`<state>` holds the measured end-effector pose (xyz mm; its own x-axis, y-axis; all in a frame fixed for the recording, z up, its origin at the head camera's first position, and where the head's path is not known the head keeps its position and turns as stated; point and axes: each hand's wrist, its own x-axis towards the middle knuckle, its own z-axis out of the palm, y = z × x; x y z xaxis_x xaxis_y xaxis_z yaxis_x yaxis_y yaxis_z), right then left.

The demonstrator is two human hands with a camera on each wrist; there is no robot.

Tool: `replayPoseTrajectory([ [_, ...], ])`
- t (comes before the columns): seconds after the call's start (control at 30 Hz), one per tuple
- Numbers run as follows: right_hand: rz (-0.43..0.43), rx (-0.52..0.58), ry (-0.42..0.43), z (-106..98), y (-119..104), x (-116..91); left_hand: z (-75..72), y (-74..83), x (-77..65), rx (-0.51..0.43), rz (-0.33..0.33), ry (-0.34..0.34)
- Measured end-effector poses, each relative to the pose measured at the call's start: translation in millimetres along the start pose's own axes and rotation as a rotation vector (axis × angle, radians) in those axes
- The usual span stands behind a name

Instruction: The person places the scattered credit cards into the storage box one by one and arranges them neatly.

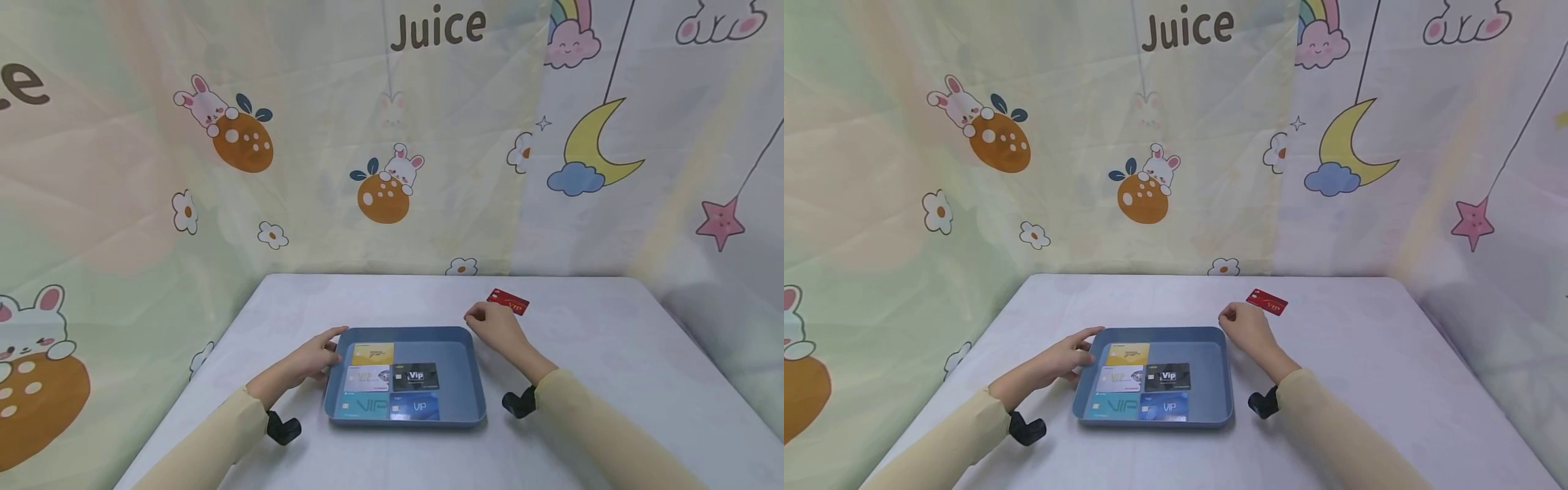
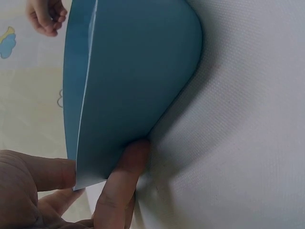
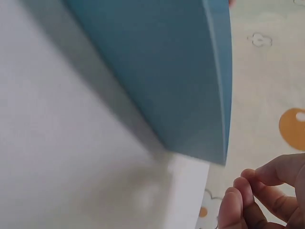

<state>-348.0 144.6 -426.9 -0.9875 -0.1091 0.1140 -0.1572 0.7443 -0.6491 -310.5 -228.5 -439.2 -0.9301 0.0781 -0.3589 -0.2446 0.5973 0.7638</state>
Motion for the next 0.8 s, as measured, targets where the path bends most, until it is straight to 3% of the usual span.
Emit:
replayPoseTrajectory([
  [0.3, 0.034, -0.085, 0.011, -11.3, 25.8, 9.0, -0.2, 1.1, -1.4, -0.007, 0.000, -0.004],
  [0.6, 0.120, -0.138, -0.093, -30.9, 57.1, 16.4, -0.2, 2.3, -2.1, -0.003, -0.006, -0.001],
  [0.8, 0.165, -0.135, -0.060, -41.2, 82.9, 22.6, 0.1, 2.1, -1.0, -0.005, -0.011, -0.002],
])
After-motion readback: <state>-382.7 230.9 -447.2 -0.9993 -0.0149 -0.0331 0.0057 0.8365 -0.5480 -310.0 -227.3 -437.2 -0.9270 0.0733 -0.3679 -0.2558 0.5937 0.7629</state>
